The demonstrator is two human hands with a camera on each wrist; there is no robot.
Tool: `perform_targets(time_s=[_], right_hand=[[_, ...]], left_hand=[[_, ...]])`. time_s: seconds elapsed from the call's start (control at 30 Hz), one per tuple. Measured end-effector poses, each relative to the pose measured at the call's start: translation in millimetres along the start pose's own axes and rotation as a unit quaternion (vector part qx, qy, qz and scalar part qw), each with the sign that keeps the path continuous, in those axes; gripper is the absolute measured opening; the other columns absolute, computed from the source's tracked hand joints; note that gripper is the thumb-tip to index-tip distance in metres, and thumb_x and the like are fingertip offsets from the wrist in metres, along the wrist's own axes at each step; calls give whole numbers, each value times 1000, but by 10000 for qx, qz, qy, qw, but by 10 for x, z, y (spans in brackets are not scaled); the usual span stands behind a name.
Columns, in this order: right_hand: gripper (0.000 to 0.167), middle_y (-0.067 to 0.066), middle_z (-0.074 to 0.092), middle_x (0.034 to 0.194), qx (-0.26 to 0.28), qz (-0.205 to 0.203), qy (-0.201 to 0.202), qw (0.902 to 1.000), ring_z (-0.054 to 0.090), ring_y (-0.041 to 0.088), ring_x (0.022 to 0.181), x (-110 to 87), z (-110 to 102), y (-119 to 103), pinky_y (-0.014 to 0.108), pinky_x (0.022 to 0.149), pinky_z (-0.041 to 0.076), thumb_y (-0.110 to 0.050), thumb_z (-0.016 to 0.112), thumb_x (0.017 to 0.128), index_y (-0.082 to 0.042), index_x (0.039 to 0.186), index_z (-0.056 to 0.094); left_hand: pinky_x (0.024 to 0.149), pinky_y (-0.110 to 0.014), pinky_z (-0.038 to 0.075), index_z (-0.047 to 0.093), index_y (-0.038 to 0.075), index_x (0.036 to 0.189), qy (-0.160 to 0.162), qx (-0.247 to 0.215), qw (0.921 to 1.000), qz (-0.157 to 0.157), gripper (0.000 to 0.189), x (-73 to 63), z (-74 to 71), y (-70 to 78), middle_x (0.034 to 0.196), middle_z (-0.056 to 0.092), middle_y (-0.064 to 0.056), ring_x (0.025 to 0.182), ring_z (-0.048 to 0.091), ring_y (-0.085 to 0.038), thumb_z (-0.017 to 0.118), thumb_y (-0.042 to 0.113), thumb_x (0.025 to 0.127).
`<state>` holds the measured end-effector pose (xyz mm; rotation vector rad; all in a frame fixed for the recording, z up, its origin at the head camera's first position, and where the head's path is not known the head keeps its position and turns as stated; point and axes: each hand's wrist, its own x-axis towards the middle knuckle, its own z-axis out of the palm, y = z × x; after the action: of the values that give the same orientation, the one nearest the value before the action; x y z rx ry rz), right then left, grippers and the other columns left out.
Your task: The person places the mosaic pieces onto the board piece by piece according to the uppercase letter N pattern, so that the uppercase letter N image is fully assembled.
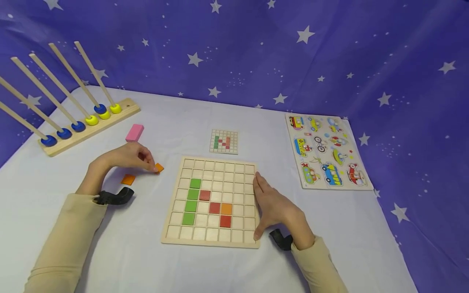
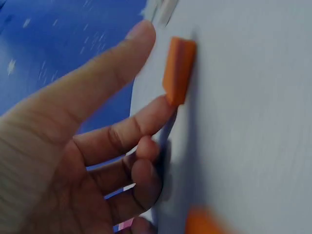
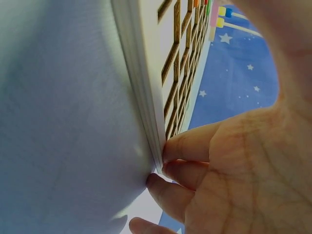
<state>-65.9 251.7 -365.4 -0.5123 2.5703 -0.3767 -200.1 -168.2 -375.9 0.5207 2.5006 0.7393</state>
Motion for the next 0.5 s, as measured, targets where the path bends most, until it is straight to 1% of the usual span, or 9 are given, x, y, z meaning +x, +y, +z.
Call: perform_targets(time_s=[0.1, 0.17, 0.27, 0.37, 0.43, 0.5], right_hand=[[151, 22, -5, 160, -9, -6, 11, 10000, 8, 38, 148, 15, 3, -5, 52, 114, 25, -47, 95, 43, 7, 151, 3], [152, 22, -5, 160, -20, 4, 4, 10000, 8, 38, 148, 22, 2, -7, 52, 114, 25, -47, 95, 42, 7, 151, 3], [152, 22, -5, 160, -36, 12, -12, 10000, 8, 38, 148, 23, 3, -5, 52, 114, 25, -47, 95, 42, 7, 151, 3], [152, 23, -5, 160, -63, -10, 2, 10000, 8, 39, 148, 16, 9, 0, 52, 114, 25, -47, 95, 42, 7, 150, 3], [152, 23, -4, 160, -64, -25, 24, 10000, 8, 39, 148, 12, 13, 4, 52, 114, 25, -46, 95, 42, 8, 150, 3], [152, 23, -5, 160, -65, -28, 46, 10000, 8, 39, 148, 9, 18, 9, 51, 114, 25, -46, 95, 42, 8, 150, 3]], left_hand=[[66, -29, 35, 66, 13, 74, 46, 180, 9996, 203, 25, 56, 85, 101, 66, 52, 3, 70, 46, -15, 81, 33, 74], [68, -29, 36, 65, 13, 77, 63, 251, 9990, 358, 23, 77, 124, 157, 70, 53, 2, 72, 47, -15, 81, 28, 75], [70, -28, 40, 65, 11, 80, 130, 289, 9973, 656, 19, 94, 165, 246, 74, 57, 0, 74, 50, -15, 81, 19, 74], [69, -26, 43, 65, 9, 82, 235, 300, 9947, 959, 18, 120, 199, 337, 74, 61, 0, 72, 53, -13, 80, 10, 72], [67, -26, 45, 67, 8, 83, 418, 365, 9906, 1253, 17, 145, 227, 395, 73, 63, 0, 69, 54, -12, 79, 6, 72], [65, -26, 44, 69, 7, 83, 757, 587, 9823, 1611, 14, 179, 264, 427, 72, 63, 0, 68, 53, -12, 78, 4, 73]])
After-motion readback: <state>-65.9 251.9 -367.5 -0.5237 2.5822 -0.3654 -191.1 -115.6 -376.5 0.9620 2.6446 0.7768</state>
